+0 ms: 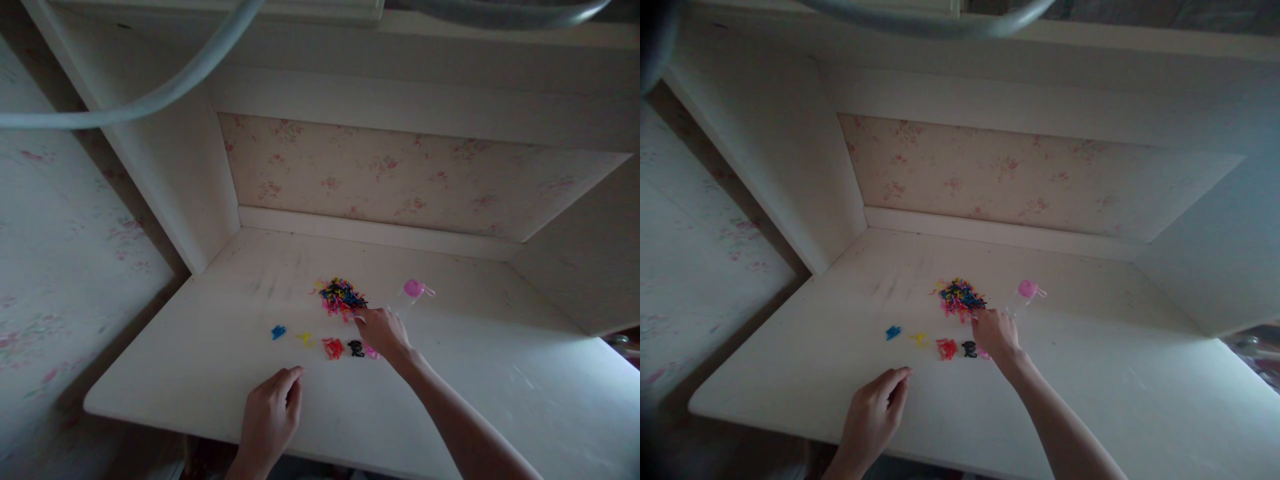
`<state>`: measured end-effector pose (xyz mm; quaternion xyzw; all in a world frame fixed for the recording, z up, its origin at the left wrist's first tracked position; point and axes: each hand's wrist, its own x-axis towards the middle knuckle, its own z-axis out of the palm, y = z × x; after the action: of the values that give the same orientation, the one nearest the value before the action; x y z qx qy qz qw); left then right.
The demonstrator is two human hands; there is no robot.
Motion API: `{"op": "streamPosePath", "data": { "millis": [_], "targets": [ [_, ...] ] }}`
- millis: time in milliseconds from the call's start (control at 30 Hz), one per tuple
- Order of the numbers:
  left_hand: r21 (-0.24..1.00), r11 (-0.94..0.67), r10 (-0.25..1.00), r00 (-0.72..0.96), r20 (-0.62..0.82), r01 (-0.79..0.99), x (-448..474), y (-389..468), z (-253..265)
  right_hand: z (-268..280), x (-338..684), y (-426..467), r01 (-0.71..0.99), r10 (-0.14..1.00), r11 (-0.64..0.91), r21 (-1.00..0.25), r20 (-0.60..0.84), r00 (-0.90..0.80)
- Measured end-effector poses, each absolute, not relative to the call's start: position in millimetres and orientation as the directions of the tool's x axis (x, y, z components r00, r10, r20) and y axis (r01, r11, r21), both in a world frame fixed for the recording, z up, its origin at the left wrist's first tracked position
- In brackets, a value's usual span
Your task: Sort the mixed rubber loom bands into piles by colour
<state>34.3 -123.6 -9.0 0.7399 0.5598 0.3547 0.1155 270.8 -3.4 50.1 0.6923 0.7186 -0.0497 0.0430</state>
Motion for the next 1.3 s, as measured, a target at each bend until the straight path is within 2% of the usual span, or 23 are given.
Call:
{"op": "streamPosePath", "data": {
  "millis": [567,1100,1300],
  "targets": [
    [0.549,-0.351,0.912,0.144,0.383,0.759,35.7,-123.7,-7.3,40.9,274.4,-0.9,0.992,0.983,0.118,-0.048,-0.134,-0.123],
    [0.529,-0.343,0.916,0.152,0.371,0.776,37.2,-121.6,-5.7,37.4,289.3,-11.7,0.980,0.988,0.148,-0.132,0.058,-0.142],
    [0.523,-0.341,0.918,0.159,0.363,0.781,37.6,-124.1,-4.7,43.8,281.8,-35.4,0.941,0.964,0.265,-0.212,0.075,-0.255]
  ]
}}
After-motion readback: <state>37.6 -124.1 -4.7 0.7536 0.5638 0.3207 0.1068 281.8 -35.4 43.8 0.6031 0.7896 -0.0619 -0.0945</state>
